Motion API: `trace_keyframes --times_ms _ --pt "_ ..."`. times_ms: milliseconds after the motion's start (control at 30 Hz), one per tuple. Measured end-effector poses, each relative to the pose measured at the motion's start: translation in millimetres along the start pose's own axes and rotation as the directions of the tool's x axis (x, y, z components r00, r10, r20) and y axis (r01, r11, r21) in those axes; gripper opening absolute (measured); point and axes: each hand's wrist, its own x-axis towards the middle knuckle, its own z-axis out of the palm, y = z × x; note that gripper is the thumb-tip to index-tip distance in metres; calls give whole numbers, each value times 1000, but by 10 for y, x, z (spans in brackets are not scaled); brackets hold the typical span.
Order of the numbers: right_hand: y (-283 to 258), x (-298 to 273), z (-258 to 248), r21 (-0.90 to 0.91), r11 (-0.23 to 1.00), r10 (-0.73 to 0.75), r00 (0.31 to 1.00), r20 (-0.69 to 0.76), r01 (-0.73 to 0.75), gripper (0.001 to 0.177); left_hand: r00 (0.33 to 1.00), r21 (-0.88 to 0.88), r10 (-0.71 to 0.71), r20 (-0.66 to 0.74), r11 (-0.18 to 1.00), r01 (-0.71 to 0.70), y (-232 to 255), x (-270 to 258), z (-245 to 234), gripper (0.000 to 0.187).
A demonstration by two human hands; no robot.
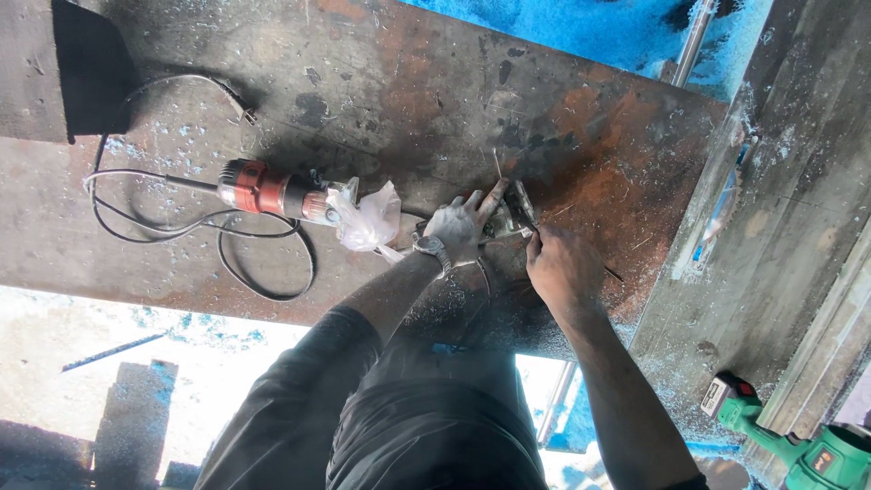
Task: Maintaining and repairing a handheld power trimmer or router at a workbench.
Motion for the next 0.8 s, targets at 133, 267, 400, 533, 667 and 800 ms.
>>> trace_keyframes --times_ms 133,267,400,533,667,800 --pt "-103 -1 -94 -6 1000 -4 1000 3 4 23 999 6 40 -10 999 -40 -79 45 71 87" --pt "-34 -8 70 -42 999 -32 999 -32 31 21 999 -30 47 7 998 -46 -115 86 188 104" --pt "-139 255 -217 304 952 -49 999 8 44 17 997 -122 34 72 992 -25 -104 74 137 122" --pt "-143 643 -488 443 893 -123 990 71 79 11 997 -78 43 64 996 -38 -85 50 46 115" --pt "-132 1084 -212 432 892 -199 973 113 133 16 998 -8 58 -2 998 -58 -62 43 62 94" --pt "-26 1560 363 365 928 -185 948 258 81 21 998 -16 57 19 998 -57 -143 91 300 107"
